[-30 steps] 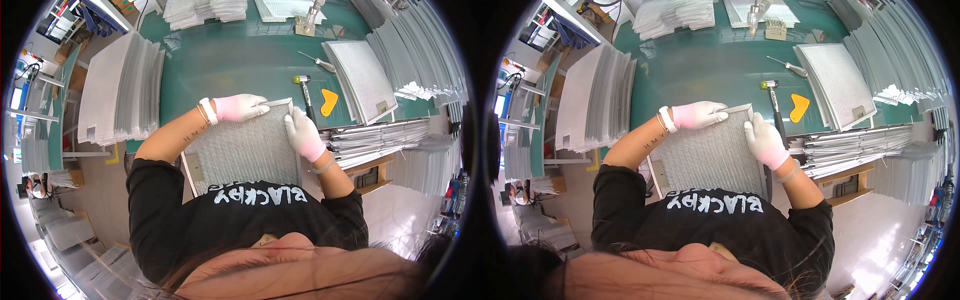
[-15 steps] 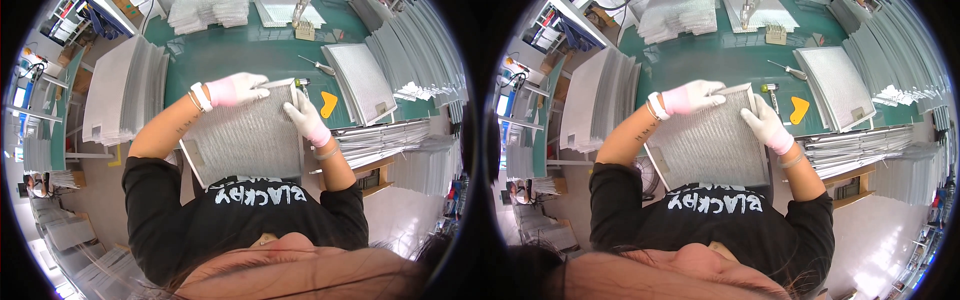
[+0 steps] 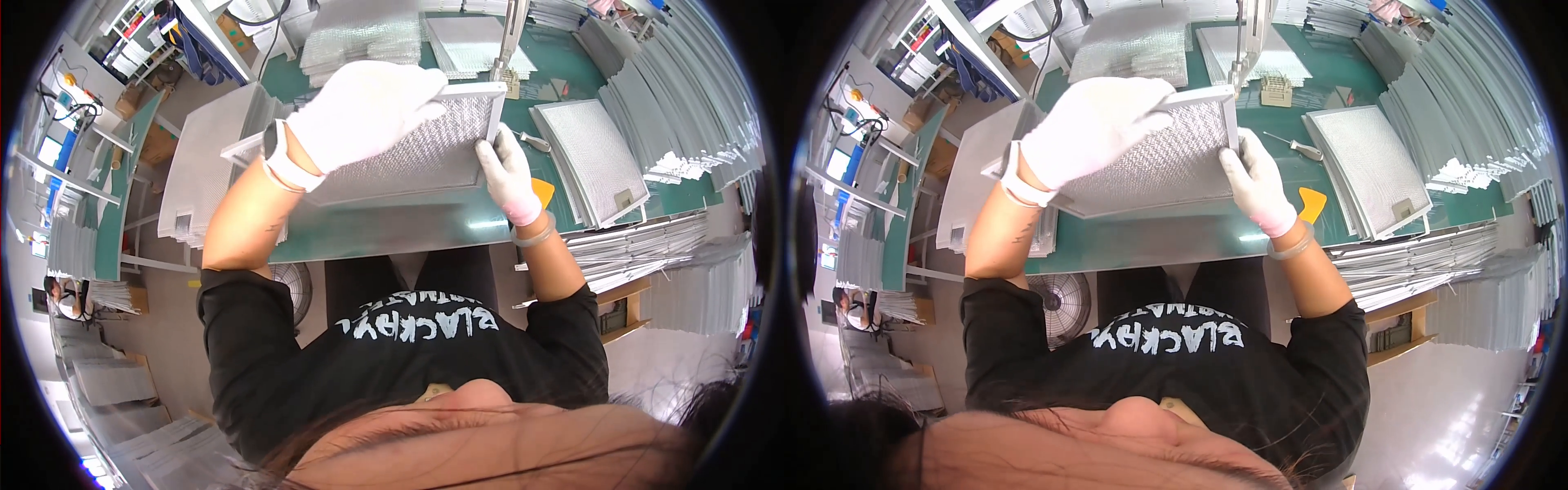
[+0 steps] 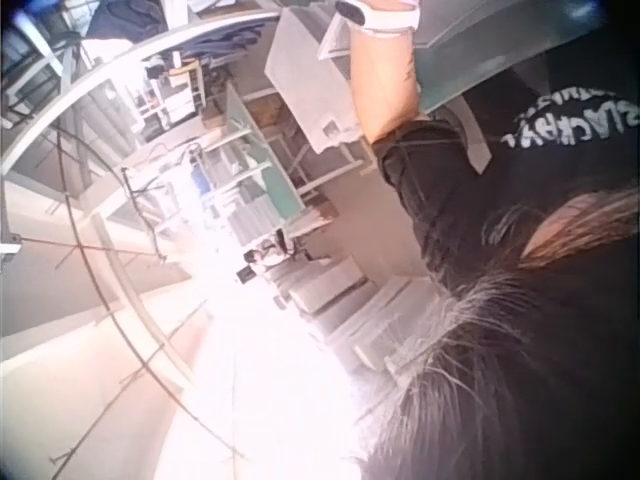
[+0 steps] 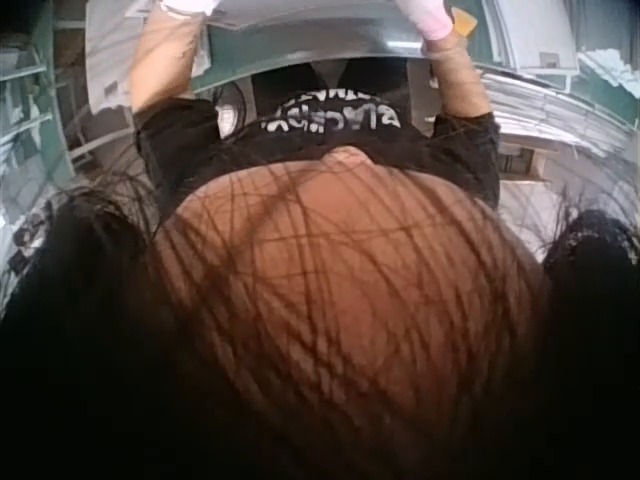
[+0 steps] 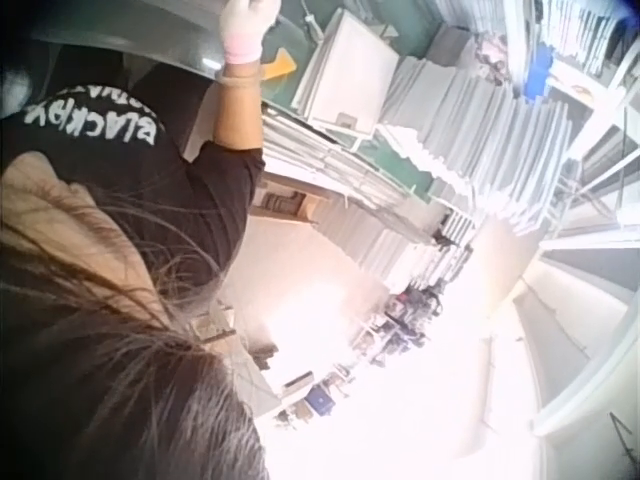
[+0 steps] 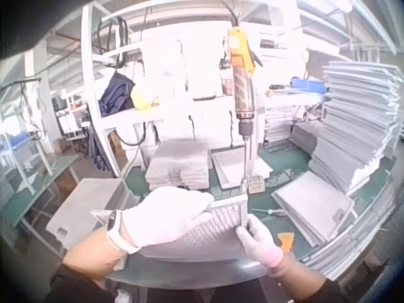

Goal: Assembling mesh range hood filters by inserting them into metal frames and securing them.

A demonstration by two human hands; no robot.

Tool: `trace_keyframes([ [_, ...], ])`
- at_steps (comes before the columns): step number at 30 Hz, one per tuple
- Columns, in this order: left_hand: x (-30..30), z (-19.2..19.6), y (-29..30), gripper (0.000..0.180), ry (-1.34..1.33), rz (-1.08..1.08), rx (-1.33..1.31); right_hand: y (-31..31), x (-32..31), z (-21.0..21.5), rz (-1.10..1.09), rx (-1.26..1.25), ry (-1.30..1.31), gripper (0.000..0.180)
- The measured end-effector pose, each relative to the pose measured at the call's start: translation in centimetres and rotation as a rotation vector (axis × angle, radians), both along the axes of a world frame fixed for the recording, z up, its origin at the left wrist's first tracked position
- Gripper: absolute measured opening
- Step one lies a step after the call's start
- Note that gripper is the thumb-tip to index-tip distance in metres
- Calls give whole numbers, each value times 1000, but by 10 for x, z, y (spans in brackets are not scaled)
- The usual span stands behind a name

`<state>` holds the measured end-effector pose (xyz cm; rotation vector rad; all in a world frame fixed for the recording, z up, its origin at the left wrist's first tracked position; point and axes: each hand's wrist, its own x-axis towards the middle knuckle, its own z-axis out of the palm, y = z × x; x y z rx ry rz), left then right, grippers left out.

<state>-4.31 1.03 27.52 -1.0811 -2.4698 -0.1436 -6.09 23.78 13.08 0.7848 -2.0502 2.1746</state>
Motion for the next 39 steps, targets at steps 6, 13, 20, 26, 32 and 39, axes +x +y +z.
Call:
trace_keyframes([
  [6,-7,-51,21,35,-67,125,-248,20,6,-57,-102,264,1,26],
  [13,-3,-80,42,59,279,6,313,77,17,-82,-568,1018,327,44],
  [20,-3,-98,76,70,334,141,472,92,32,-123,-523,1400,-24,47],
  [26,-21,-120,82,64,476,175,603,138,77,45,-218,688,-48,53],
  [32,-23,-122,89,69,487,243,650,127,93,160,-292,421,442,58],
  [39,-28,-125,87,75,468,179,665,96,87,132,-140,1173,525,60],
])
